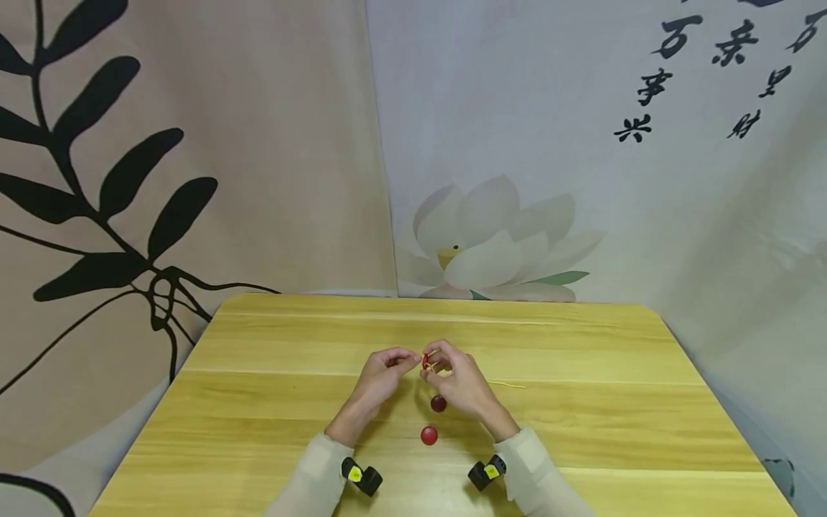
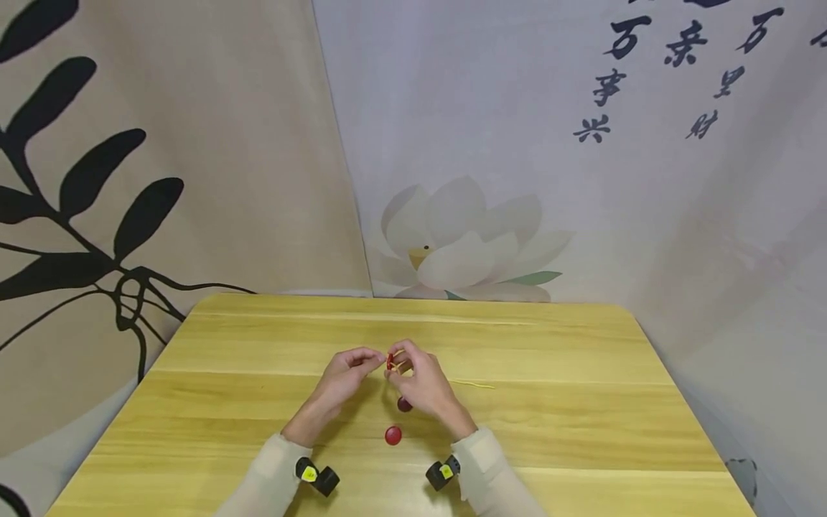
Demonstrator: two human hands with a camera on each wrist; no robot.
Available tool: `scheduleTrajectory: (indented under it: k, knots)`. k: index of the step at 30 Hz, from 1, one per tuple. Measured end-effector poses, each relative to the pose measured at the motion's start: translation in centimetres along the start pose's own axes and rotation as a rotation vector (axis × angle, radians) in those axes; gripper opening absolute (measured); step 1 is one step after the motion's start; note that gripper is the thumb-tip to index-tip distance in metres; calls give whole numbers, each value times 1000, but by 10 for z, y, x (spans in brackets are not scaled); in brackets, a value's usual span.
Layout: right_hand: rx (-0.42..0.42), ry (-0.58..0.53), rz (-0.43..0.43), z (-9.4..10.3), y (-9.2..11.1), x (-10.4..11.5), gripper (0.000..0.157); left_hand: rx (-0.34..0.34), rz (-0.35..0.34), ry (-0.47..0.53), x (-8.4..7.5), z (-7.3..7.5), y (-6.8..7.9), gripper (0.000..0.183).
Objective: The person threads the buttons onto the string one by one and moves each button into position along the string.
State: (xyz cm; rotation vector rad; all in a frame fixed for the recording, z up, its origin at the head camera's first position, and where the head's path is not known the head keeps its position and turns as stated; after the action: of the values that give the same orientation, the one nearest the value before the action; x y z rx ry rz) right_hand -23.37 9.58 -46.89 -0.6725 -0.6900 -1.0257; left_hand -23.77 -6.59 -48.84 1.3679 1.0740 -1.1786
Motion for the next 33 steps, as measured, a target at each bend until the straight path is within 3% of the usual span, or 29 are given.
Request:
scheduleTrajectory:
  k: [24, 33]
  knots:
    - [-9, -37, -47, 4, 0, -2, 31, -27, -17, 4, -1, 6, 1, 21]
    - [-23, -24, -63, 6, 0, -7, 29, -27, 7, 2, 2, 6, -1, 22]
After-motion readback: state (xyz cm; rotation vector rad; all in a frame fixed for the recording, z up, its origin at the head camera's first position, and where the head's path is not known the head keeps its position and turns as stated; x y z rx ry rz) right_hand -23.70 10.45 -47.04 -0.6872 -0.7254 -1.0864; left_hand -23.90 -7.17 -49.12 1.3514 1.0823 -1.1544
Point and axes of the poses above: each hand's wrist, its own y-axis away from the middle knuckle, its own z-axis out of the back of the hand, x = y × z, the point moved 4 cm from there along -y, towards the middle knuckle, and after that the axes turned 8 degrees about y, right-handed, at the moved point
